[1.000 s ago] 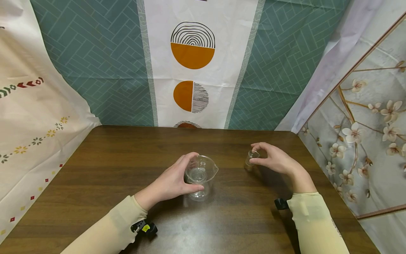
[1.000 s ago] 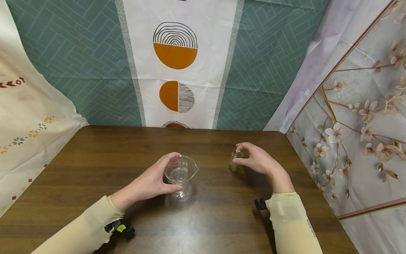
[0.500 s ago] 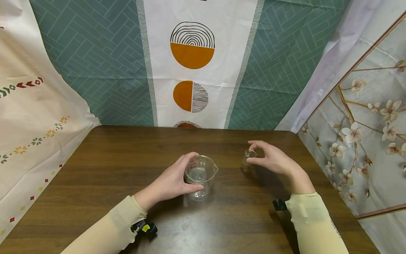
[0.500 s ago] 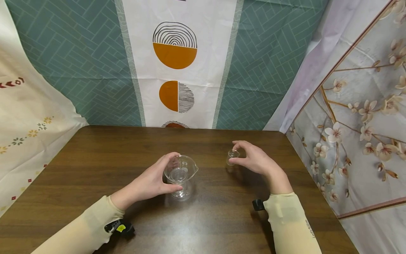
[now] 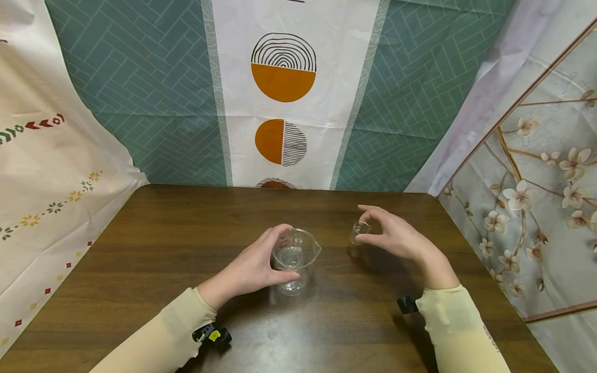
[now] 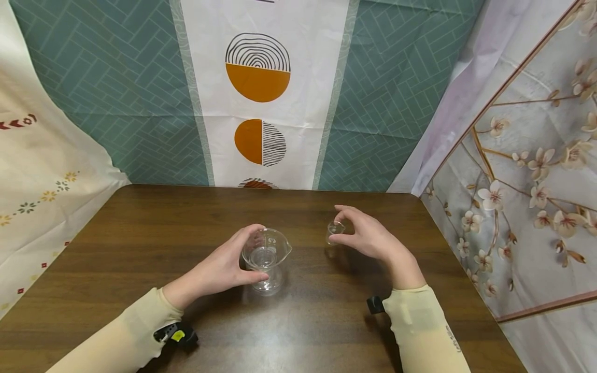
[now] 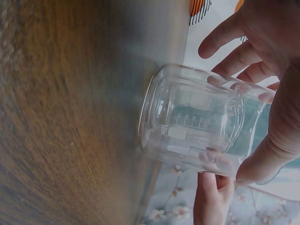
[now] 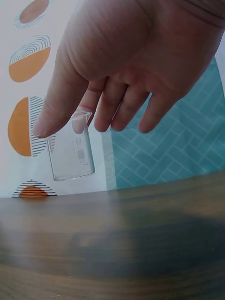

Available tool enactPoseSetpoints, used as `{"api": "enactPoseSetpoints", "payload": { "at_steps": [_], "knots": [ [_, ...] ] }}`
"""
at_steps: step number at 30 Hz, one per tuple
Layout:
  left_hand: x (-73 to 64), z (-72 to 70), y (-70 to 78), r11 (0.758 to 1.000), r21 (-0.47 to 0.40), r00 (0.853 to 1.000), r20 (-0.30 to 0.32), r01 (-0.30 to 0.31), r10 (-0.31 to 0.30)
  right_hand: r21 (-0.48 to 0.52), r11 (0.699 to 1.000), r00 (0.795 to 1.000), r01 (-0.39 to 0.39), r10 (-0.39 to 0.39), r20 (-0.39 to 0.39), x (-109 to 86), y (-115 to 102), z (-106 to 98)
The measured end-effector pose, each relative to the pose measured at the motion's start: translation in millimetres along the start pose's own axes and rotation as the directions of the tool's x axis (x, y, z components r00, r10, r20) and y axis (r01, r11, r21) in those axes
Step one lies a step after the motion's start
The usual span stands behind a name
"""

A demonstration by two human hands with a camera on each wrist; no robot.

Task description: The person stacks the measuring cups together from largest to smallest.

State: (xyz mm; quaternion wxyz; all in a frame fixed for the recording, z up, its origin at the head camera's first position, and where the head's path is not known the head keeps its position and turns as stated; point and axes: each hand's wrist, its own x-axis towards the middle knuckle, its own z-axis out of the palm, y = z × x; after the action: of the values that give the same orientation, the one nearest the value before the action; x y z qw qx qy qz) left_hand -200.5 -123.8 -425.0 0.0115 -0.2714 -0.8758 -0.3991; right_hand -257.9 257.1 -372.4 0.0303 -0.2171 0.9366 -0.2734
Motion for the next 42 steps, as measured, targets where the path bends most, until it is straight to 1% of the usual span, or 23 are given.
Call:
{"api": "enactPoseSetpoints", "payload": {
  "at_steps": [7,11,22,31,42],
  "knots": [
    [-0.5,-0.1,0.2,1.0,-0.001,1.0,-0.002,0.002,-0.002,0.001,0.999,0.999,0.034,-0.034,-0.01,0.9,-6.5,4.5],
    [-0.3,0.3,-0.3,1.0,-0.003,1.0,-0.001,-0.001,0.001,-0.006,0.999,0.999,0.04,-0.04,-0.021,0.6,-9.4,5.7],
    [-1.0,-0.7,0.5,1.0,0.002,1.0,0.002,-0.002,0.002,-0.026,0.998,0.998,0.059,-0.06,-0.016,3.0,-19.5,6.8],
    [-0.6,-0.9,1.7,1.0,0.001,1.0,0.003,0.002,-0.002,-0.028,0.998,0.998,0.061,-0.062,-0.019,1.7,-25.4,5.8],
    [-0.6,-0.6,0.9,1.0,0.005,1.0,0.0,0.003,-0.003,-0.042,0.995,0.996,0.088,-0.089,-0.021,0.0,-37.7,5.5]
  ]
}}
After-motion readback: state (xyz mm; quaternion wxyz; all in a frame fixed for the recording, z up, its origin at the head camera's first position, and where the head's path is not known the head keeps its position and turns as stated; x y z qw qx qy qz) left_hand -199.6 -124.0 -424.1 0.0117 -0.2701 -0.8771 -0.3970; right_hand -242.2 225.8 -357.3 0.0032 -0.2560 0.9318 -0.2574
